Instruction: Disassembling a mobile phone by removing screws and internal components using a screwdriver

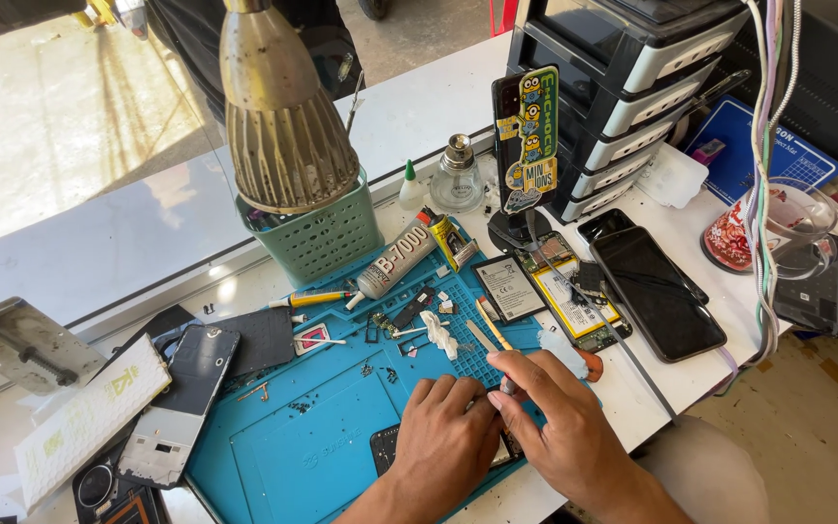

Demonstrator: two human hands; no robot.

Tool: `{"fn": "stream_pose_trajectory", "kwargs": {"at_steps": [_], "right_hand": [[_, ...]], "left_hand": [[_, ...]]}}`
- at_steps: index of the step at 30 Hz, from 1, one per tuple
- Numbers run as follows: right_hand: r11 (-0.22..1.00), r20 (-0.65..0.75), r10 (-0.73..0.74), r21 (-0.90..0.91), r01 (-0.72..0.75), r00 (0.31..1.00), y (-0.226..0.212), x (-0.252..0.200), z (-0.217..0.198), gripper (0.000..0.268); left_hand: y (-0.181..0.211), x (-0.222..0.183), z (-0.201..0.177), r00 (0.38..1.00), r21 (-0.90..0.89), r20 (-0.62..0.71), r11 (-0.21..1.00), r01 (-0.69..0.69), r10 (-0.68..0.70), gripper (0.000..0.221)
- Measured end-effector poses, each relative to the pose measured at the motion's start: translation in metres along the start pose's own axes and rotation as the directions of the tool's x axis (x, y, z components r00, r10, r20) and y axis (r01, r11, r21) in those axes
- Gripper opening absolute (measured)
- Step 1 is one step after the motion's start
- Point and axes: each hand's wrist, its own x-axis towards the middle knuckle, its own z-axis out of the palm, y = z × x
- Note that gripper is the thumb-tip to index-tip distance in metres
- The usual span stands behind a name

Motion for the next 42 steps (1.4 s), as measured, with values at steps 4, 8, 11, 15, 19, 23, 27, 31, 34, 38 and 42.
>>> {"fn": "stream_pose_trajectory", "kwargs": {"at_steps": [4,8,11,15,19,23,27,31,34,38,42], "right_hand": [[1.000,-0.003,-0.009,0.009,0.009,1.000,-0.0009,-0.0004,0.0002,0.039],[1.000,0.011,0.009,-0.014,-0.009,1.000,0.0002,-0.0024,0.0015,0.041],[1.000,0.014,0.009,-0.018,-0.009,1.000,0.0000,-0.0025,0.0008,0.040],[1.000,0.012,0.003,-0.013,-0.003,1.000,-0.0003,-0.0024,0.0006,0.040],[0.999,0.028,0.033,-0.011,-0.032,0.999,0.0028,-0.0046,0.0027,0.044],[1.000,0.020,0.013,-0.019,-0.013,1.000,0.0018,-0.0043,0.0025,0.042],[0.999,0.004,-0.022,-0.026,0.022,1.000,-0.0021,-0.0014,0.0003,0.038],[0.998,0.013,-0.045,-0.046,0.046,0.999,-0.0023,0.0011,-0.0031,0.038],[0.997,0.003,-0.053,-0.051,0.053,0.999,0.0000,0.0022,-0.0027,0.040],[0.999,-0.028,-0.045,0.010,0.045,0.999,0.0004,0.0016,-0.0036,0.039],[0.999,-0.047,-0.036,-0.003,0.036,0.998,0.0016,-0.0010,-0.0022,0.037]], "left_hand": [[0.0000,-0.0001,-0.0004,0.999,-0.004,0.040,1.000,0.007,-0.007,0.018],[-0.0010,-0.0011,0.0034,0.999,0.001,0.044,1.000,0.008,-0.008,0.017],[-0.0011,-0.0007,0.0040,0.998,-0.002,0.054,1.000,0.015,-0.015,0.017],[-0.0015,-0.0012,0.0053,0.999,-0.002,0.045,1.000,0.017,-0.017,0.018],[-0.0013,-0.0004,0.0038,0.998,-0.004,0.056,1.000,0.019,-0.019,0.018],[-0.0002,-0.0002,0.0020,0.999,-0.001,0.052,1.000,0.017,-0.017,0.016],[0.0009,0.0011,-0.0002,0.999,0.006,0.038,1.000,0.012,-0.012,0.017],[0.0002,-0.0006,-0.0002,0.999,0.013,-0.039,1.000,-0.027,0.027,0.014],[0.0002,-0.0002,-0.0001,1.000,0.018,-0.004,1.000,-0.018,0.018,0.016],[0.0016,0.0014,-0.0027,1.000,0.014,0.029,1.000,-0.005,0.005,0.016],[0.0017,0.0022,-0.0008,0.998,0.019,0.064,1.000,0.014,-0.016,0.017]]}}
